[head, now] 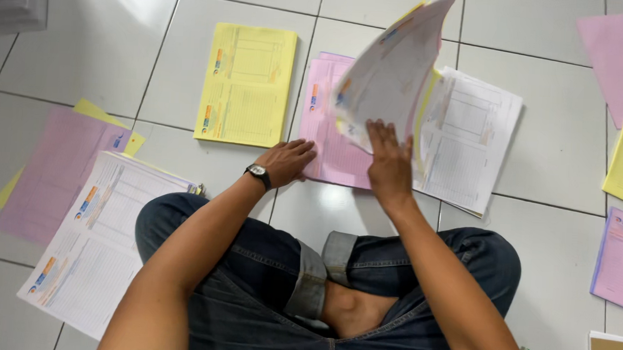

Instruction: The person sits on the floor and sorts through stacks of yellow, pink, and white papers. They pick up sheets, flip through them, and place them into separate piles. The person also aligns the edges of the stacks to keep them organized.

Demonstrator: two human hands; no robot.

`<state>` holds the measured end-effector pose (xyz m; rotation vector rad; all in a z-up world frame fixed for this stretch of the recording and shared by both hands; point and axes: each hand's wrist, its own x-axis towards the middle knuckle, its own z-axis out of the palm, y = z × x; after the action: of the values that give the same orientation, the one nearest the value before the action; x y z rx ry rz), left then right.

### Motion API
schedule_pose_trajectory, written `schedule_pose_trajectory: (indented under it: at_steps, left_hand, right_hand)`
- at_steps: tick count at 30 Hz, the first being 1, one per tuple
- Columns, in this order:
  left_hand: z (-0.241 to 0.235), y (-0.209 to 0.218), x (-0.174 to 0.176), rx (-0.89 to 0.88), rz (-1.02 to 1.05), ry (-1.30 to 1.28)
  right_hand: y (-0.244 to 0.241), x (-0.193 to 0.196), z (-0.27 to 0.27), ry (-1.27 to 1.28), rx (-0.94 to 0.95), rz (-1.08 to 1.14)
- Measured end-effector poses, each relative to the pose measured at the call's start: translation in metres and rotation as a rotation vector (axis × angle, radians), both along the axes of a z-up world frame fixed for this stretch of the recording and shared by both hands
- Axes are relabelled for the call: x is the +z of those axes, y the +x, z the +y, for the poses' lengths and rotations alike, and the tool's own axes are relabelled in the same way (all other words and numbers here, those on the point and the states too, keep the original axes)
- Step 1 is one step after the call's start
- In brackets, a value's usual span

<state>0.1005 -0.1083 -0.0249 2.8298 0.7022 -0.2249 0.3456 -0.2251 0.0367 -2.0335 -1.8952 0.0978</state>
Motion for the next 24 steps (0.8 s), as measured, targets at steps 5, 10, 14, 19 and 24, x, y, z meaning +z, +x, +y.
schedule_pose_trajectory:
  at_steps: [5, 10, 14, 19, 24]
  left_hand:
    - [0.019, -0.001, -0.06, 0.023, -0.066, 0.024]
    - [0.012, 0.01, -0.035, -0.056, -0.178, 0.099]
    - [0.015, 0.02, -0.047, -0.137, -0.292, 0.262]
    - [0.009, 0.015, -0.001, -0.045, -0.287, 0.168]
    - [0.024, 0.022, -0.018, 0.113, -0.33, -0.052]
  right_hand:
    - [-0.045, -0.089, 0.016, -0.379, 0.088, 0.136]
    - [-0.05, -0.09, 0.011, -0.408, 0.068, 0.337]
    - [-0.053, -0.061, 0.013, -0.475, 0.054, 0.431]
    - [-0.053, -0.046, 0.016, -0.589, 0.024, 0.436]
    - [-0.048, -0.065, 0.014, -0.539, -0.011, 0.496]
